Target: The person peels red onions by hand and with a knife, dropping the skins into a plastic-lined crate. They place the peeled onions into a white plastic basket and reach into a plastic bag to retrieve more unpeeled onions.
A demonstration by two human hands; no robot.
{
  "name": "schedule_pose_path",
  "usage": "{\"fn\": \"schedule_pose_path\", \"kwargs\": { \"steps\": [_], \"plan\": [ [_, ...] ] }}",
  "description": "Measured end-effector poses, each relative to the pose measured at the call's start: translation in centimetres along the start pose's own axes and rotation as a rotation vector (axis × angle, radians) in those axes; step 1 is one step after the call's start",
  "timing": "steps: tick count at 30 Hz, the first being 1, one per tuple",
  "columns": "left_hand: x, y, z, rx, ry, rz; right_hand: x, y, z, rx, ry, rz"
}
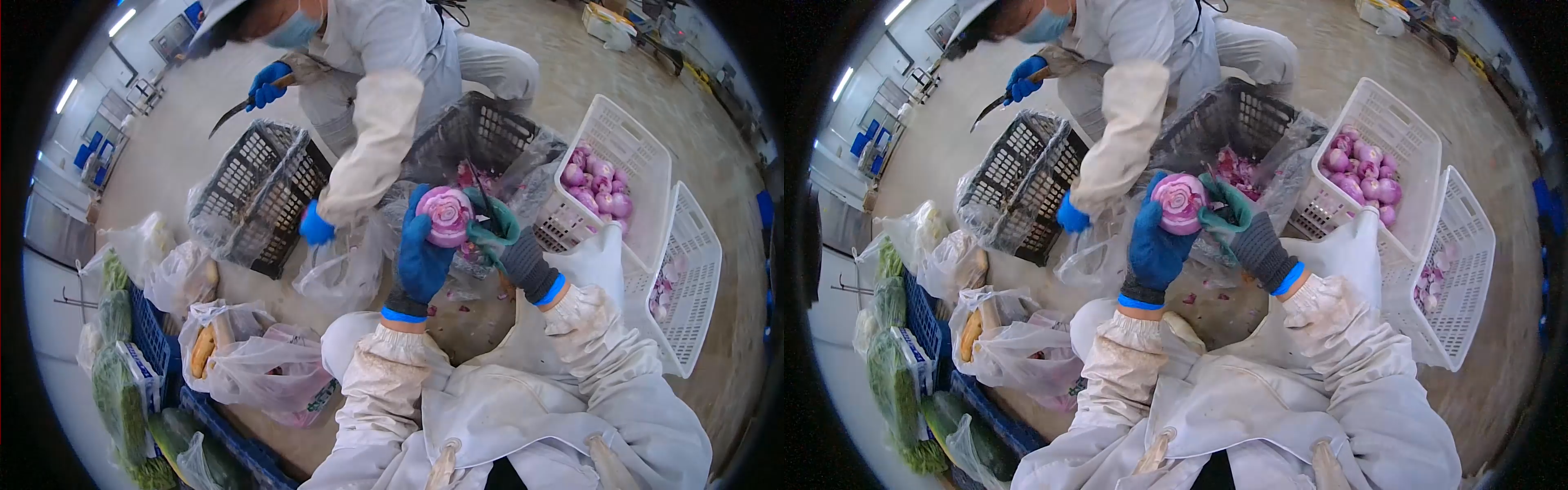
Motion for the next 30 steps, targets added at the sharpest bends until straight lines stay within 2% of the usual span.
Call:
{"fn": "schedule_pose_path", "kwargs": {
  "steps": [2,7,10,12,13,14,16,17,19,22,24,26,27,29,30],
  "plan": [
    [0.1,0.1,-0.2,0.029,0.023,-0.001,0.4,0.3,0.3,0.0,-0.011,0.024],
    [0.2,1.0,-1.3,0.205,0.311,0.126,1.1,-0.5,0.1,0.03,0.03,0.037],
    [0.8,0.9,-1.0,0.126,0.188,0.155,2.1,-1.2,0.0,0.073,0.007,0.03],
    [1.5,0.8,-1.0,0.105,0.189,0.191,4.1,-2.3,-0.1,0.104,0.582,0.272],
    [1.9,0.6,-0.9,0.091,0.188,0.222,4.9,-2.4,1.1,-0.101,0.574,0.258],
    [2.1,0.4,-0.9,0.089,0.193,0.217,5.0,-2.1,0.8,-0.096,0.579,0.261],
    [2.6,0.6,-1.0,0.075,0.175,0.208,3.1,-0.6,0.1,-0.226,0.209,0.189],
    [2.8,0.7,-1.2,0.079,0.176,0.209,2.7,-0.6,-0.2,-0.229,0.209,0.192],
    [2.7,0.5,-1.8,0.098,0.202,0.187,0.1,-0.9,-1.4,-0.133,0.277,-0.05],
    [2.3,0.3,-1.4,0.045,0.033,0.105,-1.1,-0.8,-2.6,-0.143,0.418,-0.056],
    [2.4,0.3,-1.1,0.022,-0.004,0.102,-1.3,-1.1,-2.2,-0.108,0.392,-0.079],
    [2.8,0.4,-0.9,0.004,-0.043,0.104,-1.3,-0.7,-2.5,0.013,0.635,0.044],
    [3.1,0.3,-1.0,0.01,-0.039,0.128,-1.3,-0.7,-2.2,0.013,0.633,0.044],
    [3.6,0.2,-0.9,0.012,-0.041,0.149,-1.0,-1.0,-0.6,-0.179,0.188,-0.057],
    [3.5,0.3,-0.7,0.022,0.025,0.194,-1.1,-0.6,-0.7,-0.177,0.186,-0.064]
  ]
}}
Point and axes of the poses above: each hand's wrist, its own y-axis away from the middle knuckle, its own x-axis out of the back of the hand, z = x × y, the point moved 8 cm from there along -y, towards the middle knuckle, and after that the axes turned 15 degrees about -x, right-handed, at the moved point
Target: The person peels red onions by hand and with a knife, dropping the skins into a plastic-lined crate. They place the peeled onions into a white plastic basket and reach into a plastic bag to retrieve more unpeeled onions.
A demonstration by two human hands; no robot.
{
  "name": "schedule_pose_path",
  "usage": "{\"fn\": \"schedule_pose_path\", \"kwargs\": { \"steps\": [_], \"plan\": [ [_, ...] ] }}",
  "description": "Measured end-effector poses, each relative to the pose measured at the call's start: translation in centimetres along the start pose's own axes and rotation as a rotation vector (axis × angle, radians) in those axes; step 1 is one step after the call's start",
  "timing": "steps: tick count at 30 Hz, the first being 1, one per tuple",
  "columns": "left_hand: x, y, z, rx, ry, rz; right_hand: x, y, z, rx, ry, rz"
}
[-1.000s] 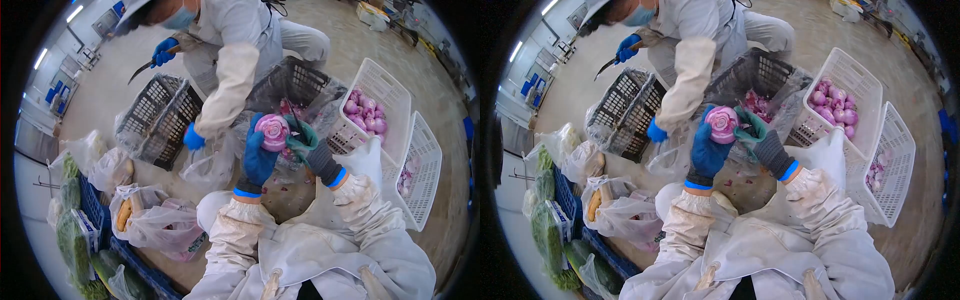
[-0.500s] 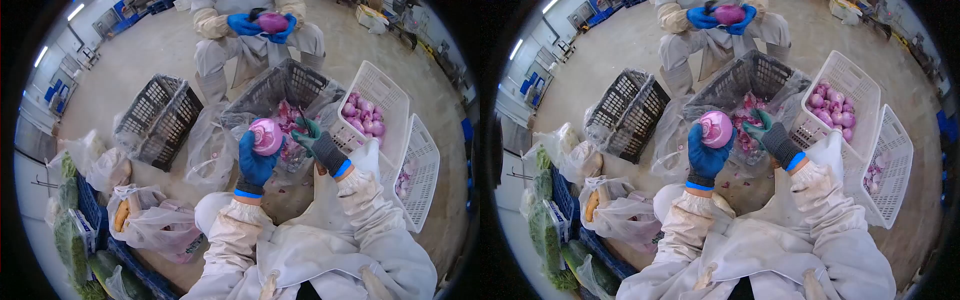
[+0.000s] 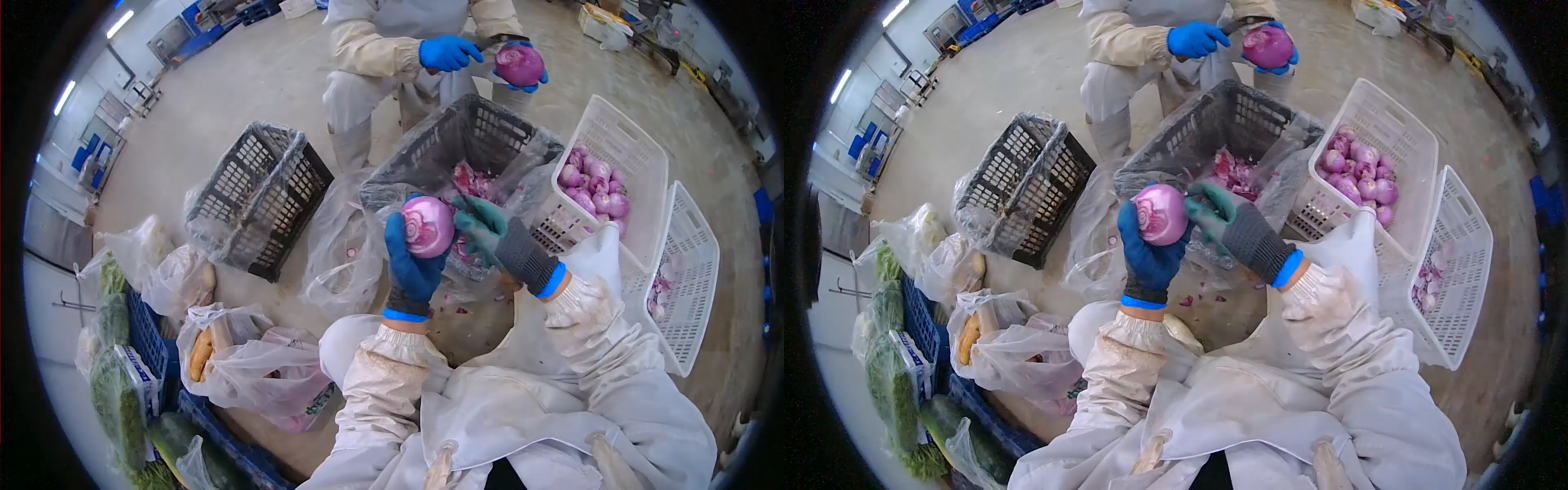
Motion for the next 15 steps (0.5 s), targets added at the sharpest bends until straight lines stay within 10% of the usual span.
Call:
{"fn": "schedule_pose_path", "kwargs": {
  "steps": [6,15],
  "plan": [
    [0.6,-0.2,1.2,-0.066,0.045,0.112,-1.0,6.2,-1.5,0.422,0.51,0.233],
    [1.0,-0.7,3.1,-0.329,-0.148,0.049,-2.6,7.5,-2.8,0.382,0.767,0.26]
  ]
}}
Point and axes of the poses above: each hand's wrist, its own y-axis away from the middle knuckle, its own x-axis out of the back of the hand, z = x × y, the point moved 8 cm from there along -y, towards the middle knuckle, and after that the axes turned 15 degrees about -x, right-handed, at the moved point
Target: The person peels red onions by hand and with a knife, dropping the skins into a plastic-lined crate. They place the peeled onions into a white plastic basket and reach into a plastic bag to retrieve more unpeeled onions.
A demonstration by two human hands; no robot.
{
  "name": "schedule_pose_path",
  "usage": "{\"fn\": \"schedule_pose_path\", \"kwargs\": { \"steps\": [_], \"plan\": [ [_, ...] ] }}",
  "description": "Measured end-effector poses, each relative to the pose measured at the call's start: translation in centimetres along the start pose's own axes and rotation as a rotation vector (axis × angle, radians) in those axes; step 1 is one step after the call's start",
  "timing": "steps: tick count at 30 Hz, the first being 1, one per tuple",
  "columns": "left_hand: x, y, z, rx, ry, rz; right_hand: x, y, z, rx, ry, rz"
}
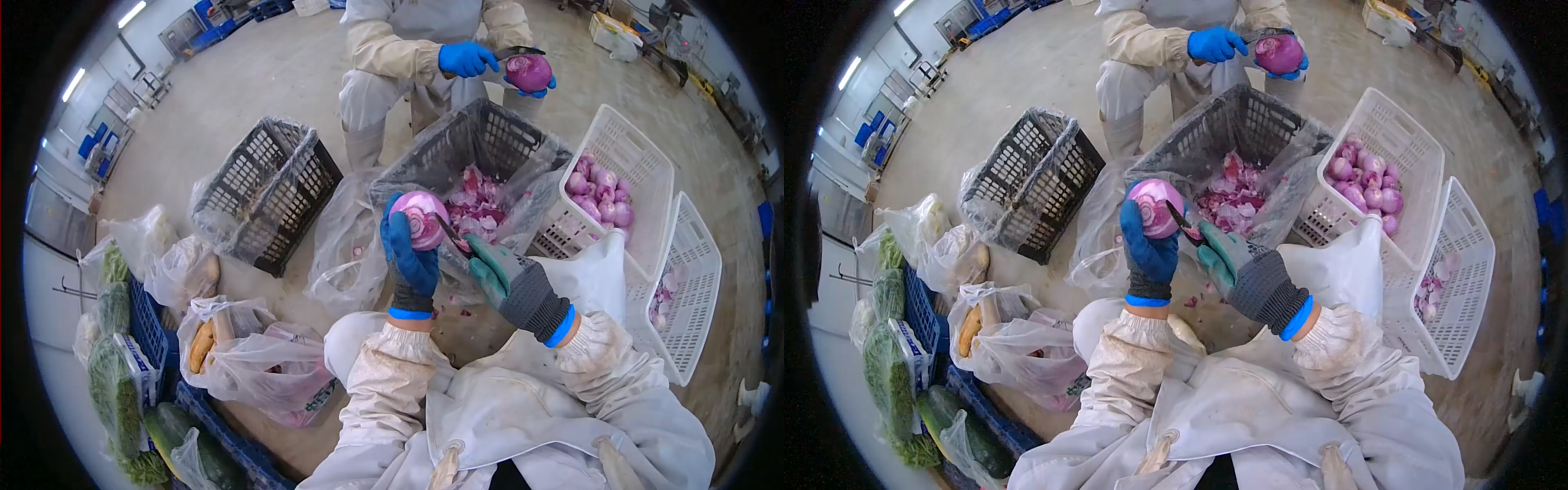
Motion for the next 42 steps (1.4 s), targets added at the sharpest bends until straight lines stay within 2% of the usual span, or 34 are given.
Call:
{"fn": "schedule_pose_path", "kwargs": {
  "steps": [5,8,10,11,13,17,19,23,25,26,28,29,31,32,34,35,37,38,40,41,42],
  "plan": [
    [-0.9,0.0,1.0,-0.068,-0.024,-0.038,-0.6,-0.3,0.6,-0.053,0.042,-0.043],
    [-1.5,0.2,1.6,-0.104,-0.12,-0.037,-0.4,-0.4,0.4,0.025,0.081,0.046],
    [-2.0,0.2,2.5,-0.228,-0.275,-0.079,-0.3,-0.4,0.5,-0.006,0.084,0.077],
    [-2.1,0.4,2.5,-0.227,-0.274,-0.079,-0.3,-0.4,0.4,-0.006,0.085,0.077],
    [-2.9,0.7,3.9,-0.4,-0.617,-0.142,-0.3,-0.6,1.0,-0.097,0.038,0.064],
    [-3.1,0.9,4.3,-0.448,-0.68,-0.144,-0.3,-1.3,1.7,-0.119,-0.061,0.099],
    [-3.5,1.0,4.8,-0.521,-0.803,-0.173,-0.8,-2.0,2.3,-0.177,-0.067,0.04],
    [-3.5,1.1,4.6,-0.454,-0.733,-0.123,-0.7,-2.9,2.9,-0.147,-0.007,-0.013],
    [-4.3,1.5,4.4,-0.574,-0.936,-0.353,-0.7,-3.3,3.2,-0.115,-0.032,-0.023],
    [-3.3,1.2,3.8,-0.575,-0.936,-0.354,-0.9,-3.6,3.8,-0.115,-0.032,-0.022],
    [-0.9,0.2,0.2,-0.09,-0.351,-0.212,-1.0,-4.0,4.4,-0.115,-0.12,-0.066],
    [-0.4,0.3,0.1,-0.09,-0.351,-0.211,-0.7,-3.8,4.6,-0.115,-0.12,-0.066],
    [-1.3,1.5,-0.9,0.273,0.012,0.024,0.4,-3.3,3.6,-0.238,-0.05,-0.219],
    [-1.2,1.3,-0.8,0.271,0.013,0.027,1.2,-2.9,3.0,-0.237,-0.048,-0.223],
    [-1.4,1.3,-1.0,0.353,0.134,0.041,0.7,-1.2,5.2,-0.688,-0.429,-0.382],
    [-1.4,1.5,-1.0,0.354,0.134,0.043,0.1,-1.4,5.7,-0.689,-0.429,-0.383],
    [-1.6,2.0,-1.2,0.376,0.072,0.051,1.5,-3.1,4.5,-0.343,-0.342,-0.143],
    [-1.4,2.1,-1.7,0.386,0.071,0.045,1.3,-3.3,4.7,-0.351,-0.344,-0.134],
    [-1.6,2.4,-3.0,0.413,0.037,-0.14,2.9,-4.2,0.7,-0.06,-0.217,0.048],
    [-1.2,2.5,-3.4,0.421,0.039,-0.144,3.0,-4.8,1.3,-0.067,-0.214,0.054],
    [-1.4,2.6,-3.3,0.432,-0.015,-0.216,2.0,-5.6,1.2,0.013,-0.187,-0.076]
  ]
}}
Point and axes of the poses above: each hand's wrist, its own y-axis away from the middle knuckle, its own x-axis out of the back of the hand, z = x × y, the point moved 8 cm from there along -y, towards the middle knuckle, and after that the axes turned 15 degrees about -x, right-handed, at the moved point
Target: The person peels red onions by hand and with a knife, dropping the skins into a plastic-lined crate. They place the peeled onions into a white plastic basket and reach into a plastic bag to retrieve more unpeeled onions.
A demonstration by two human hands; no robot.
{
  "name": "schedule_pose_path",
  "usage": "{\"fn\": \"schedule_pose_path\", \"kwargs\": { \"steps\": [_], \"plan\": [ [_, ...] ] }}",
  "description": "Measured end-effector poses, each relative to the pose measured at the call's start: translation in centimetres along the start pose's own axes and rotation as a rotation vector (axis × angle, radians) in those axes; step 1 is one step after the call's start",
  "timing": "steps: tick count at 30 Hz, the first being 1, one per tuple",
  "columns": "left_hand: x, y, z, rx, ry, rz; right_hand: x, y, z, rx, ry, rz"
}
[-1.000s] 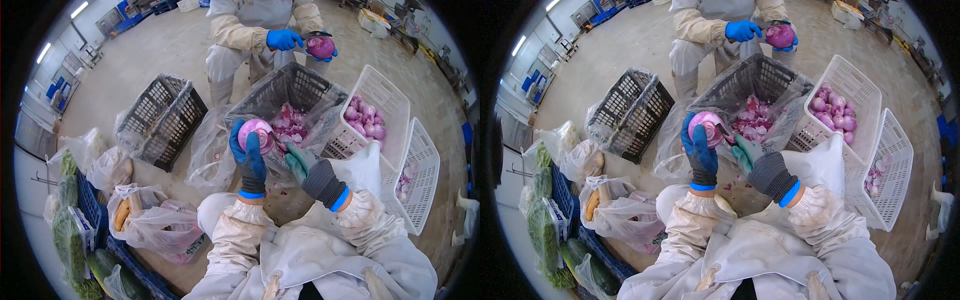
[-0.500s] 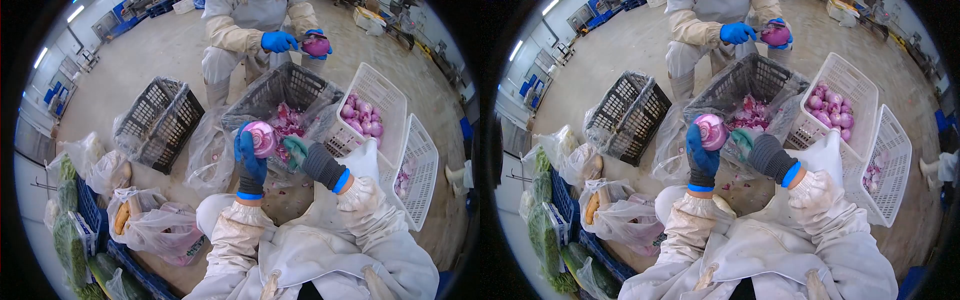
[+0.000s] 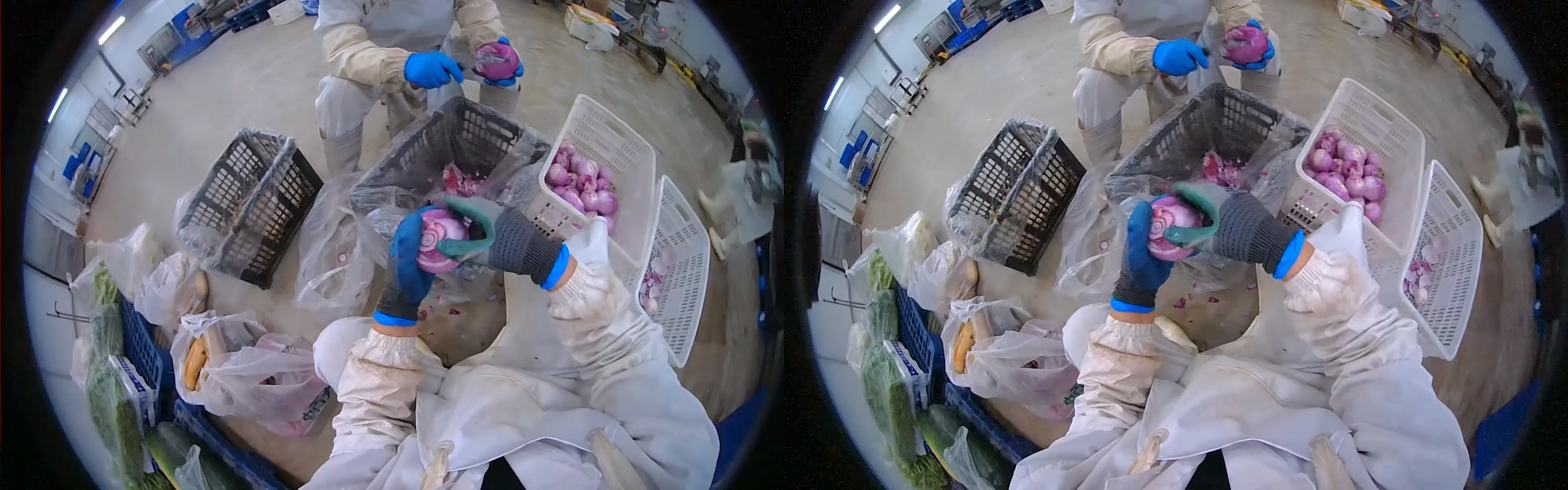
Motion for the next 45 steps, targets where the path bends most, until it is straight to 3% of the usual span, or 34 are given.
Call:
{"fn": "schedule_pose_path", "kwargs": {
  "steps": [1,3,5,9,11,13,15,22,24,25,27,32,34,36,37,38,40,41,43,45],
  "plan": [
    [-0.1,0.0,0.1,0.014,-0.067,-0.056,-1.0,-0.3,0.0,0.067,0.03,-0.14],
    [-0.1,0.3,0.4,0.007,-0.071,-0.104,-0.8,-0.5,0.4,0.067,-0.024,-0.199],
    [-0.7,0.6,0.7,-0.027,-0.174,-0.239,-1.5,-1.1,1.9,-0.093,0.057,-0.372],
    [0.0,0.4,0.6,-0.087,-0.37,-0.226,-0.7,-0.7,1.8,0.049,0.114,-0.35],
    [-3.5,2.4,4.8,-0.95,-1.292,-0.517,-0.6,-0.6,2.2,0.005,-0.063,-0.336],
    [-3.7,2.4,4.9,-0.908,-1.267,-0.604,-0.8,-0.4,1.2,0.02,-0.048,-0.364],
    [-3.5,2.5,4.0,-0.891,-1.335,-0.701,-1.8,-0.2,1.3,0.003,0.215,-0.432],
    [-3.7,2.8,4.0,-0.847,-1.303,-0.799,-2.1,-0.2,2.3,-0.03,0.127,-0.396],
    [-3.0,2.0,3.3,-0.579,-1.088,-0.717,-2.1,-0.3,2.8,0.005,0.128,-0.389],
    [-3.2,2.1,3.2,-0.575,-1.085,-0.72,-2.0,-0.1,2.7,0.04,0.127,-0.381],
    [-5.1,3.3,4.2,-0.929,-1.206,-0.825,-2.1,0.2,3.2,0.012,0.134,-0.398],
    [-5.7,3.4,2.7,-0.899,-1.155,-0.943,-0.6,1.1,3.4,0.05,0.208,-0.329],
    [-6.7,3.9,2.3,-0.933,-1.144,-0.981,0.3,2.3,4.8,-0.403,-0.049,-0.525],
    [-7.0,2.8,0.4,-0.661,-1.031,-0.887,3.3,3.7,3.7,-0.475,-0.046,-0.471],
    [-8.4,2.9,-0.5,-0.663,-1.017,-0.915,4.6,4.7,3.9,-0.547,-0.046,-0.437],
    [-8.4,1.4,-2.0,-0.344,-0.629,-0.678,5.7,5.1,4.5,-0.438,-0.181,-0.35],
    [-9.2,1.5,-7.2,0.32,0.107,-0.172,8.6,7.0,5.0,-0.437,-0.2,-0.218],
    [-11.1,2.0,-7.8,0.343,0.103,-0.205,10.4,8.0,5.2,-0.426,-0.211,-0.124],
    [-15.1,2.3,-6.3,0.1,-0.256,-0.315,13.0,9.3,5.4,-0.315,-0.239,-0.022],
    [-17.5,2.4,-7.7,0.125,-0.239,-0.327,15.0,11.1,6.2,-0.433,-0.398,0.039]
  ]
}}
Point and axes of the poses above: each hand's wrist, its own y-axis away from the middle knuckle, its own x-axis out of the back of the hand, z = x × y, the point moved 8 cm from there along -y, towards the middle knuckle, and after that the axes turned 15 degrees about -x, right-handed, at the moved point
